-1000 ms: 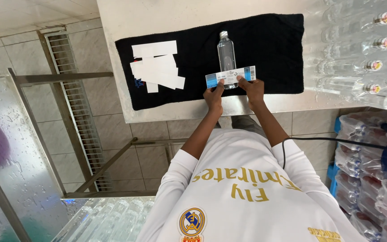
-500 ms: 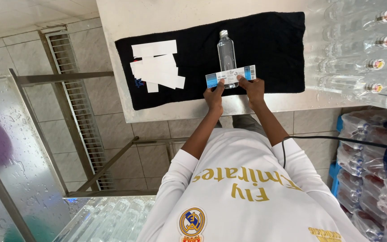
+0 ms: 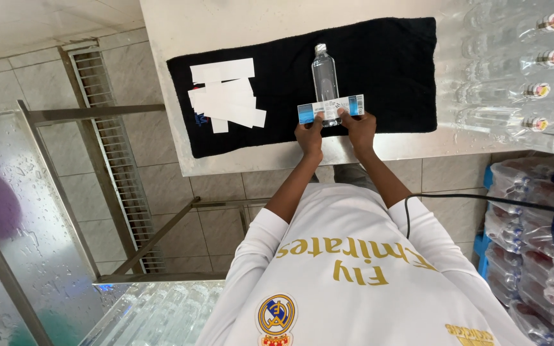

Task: The person repeatedly picks up clear plastic water bottles, places them on a black mat, and applies rectangular paper labels to their sides. After labeling, the person places the bottles onto a nearby table with many other bottles.

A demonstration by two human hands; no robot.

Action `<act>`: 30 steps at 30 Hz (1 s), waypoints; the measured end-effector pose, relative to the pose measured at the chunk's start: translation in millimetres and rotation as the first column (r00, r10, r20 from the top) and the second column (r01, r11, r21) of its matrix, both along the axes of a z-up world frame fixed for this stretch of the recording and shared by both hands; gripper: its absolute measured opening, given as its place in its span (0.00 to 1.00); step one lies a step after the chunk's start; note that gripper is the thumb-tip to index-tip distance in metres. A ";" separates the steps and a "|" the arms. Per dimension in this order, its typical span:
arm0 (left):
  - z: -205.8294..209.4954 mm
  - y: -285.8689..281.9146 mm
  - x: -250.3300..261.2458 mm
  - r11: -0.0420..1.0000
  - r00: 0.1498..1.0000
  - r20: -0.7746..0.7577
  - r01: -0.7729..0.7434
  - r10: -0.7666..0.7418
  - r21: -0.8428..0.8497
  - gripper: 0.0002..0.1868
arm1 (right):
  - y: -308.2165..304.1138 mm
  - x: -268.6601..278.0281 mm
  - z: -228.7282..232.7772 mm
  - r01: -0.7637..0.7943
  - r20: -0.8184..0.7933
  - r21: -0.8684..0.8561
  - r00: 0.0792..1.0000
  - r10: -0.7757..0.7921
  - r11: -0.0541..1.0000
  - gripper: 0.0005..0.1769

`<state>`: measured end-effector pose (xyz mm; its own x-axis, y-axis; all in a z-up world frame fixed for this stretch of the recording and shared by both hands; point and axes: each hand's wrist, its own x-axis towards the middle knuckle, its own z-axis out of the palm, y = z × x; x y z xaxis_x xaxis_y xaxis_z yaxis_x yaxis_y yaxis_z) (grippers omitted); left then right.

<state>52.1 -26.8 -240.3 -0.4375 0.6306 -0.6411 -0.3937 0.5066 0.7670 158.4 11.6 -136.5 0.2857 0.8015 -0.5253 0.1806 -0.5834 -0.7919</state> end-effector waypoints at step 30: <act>189.9 68.4 -42.3 0.928 0.940 0.240 -0.298 0.244 0.222 0.40 | -39.7 -0.9 81.0 -0.479 0.417 0.604 0.871 0.259 0.637 0.46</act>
